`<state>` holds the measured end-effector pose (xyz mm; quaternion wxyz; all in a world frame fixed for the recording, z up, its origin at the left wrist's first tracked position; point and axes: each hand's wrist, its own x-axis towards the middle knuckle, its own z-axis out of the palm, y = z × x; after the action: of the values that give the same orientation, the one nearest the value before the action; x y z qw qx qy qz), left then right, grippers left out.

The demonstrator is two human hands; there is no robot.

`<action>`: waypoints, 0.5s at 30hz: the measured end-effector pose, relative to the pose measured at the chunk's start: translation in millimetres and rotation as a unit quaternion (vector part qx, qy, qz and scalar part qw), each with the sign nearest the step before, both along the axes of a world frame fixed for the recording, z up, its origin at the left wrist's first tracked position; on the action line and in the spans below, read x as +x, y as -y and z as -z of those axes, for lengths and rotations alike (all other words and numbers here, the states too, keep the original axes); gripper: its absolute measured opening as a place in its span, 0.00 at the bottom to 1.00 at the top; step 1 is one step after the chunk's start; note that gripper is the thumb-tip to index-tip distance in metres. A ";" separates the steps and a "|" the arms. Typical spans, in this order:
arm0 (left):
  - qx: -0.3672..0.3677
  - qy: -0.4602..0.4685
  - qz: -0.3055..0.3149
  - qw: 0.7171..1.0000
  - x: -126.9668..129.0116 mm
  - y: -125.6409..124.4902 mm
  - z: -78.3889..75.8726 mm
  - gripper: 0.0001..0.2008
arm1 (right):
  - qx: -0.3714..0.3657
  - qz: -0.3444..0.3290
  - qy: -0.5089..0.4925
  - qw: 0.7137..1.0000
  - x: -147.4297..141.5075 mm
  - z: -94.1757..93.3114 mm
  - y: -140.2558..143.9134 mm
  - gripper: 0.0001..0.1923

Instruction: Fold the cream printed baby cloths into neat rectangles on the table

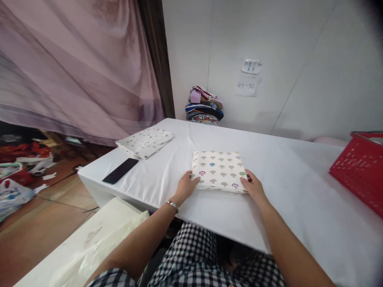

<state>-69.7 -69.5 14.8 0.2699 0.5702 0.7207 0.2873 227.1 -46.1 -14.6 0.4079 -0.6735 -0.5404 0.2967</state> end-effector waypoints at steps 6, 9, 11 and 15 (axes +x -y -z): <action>0.008 0.027 0.012 1.000 -7.5 -8.7 2.2 0.24 | -0.017 -0.023 -0.099 0.995 3.2 3.0 33.3 0.33; -0.022 -0.008 0.026 0.999 -14.7 -11.6 -2.1 0.24 | 0.007 -0.018 -0.085 0.996 1.4 9.3 52.2 0.31; 0.001 -0.073 0.031 0.997 -14.1 -13.7 -7.0 0.23 | 0.032 -0.014 -0.032 0.999 0.7 12.2 58.3 0.29; 0.151 -0.188 0.083 0.967 6.8 -23.7 -17.2 0.23 | 0.125 -0.017 0.153 0.980 -6.5 0.9 53.4 0.22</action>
<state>-62.9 -45.8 32.0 0.0630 0.7059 0.6571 0.2567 220.6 -99.5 -15.5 0.3961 -0.6452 -0.6407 0.1279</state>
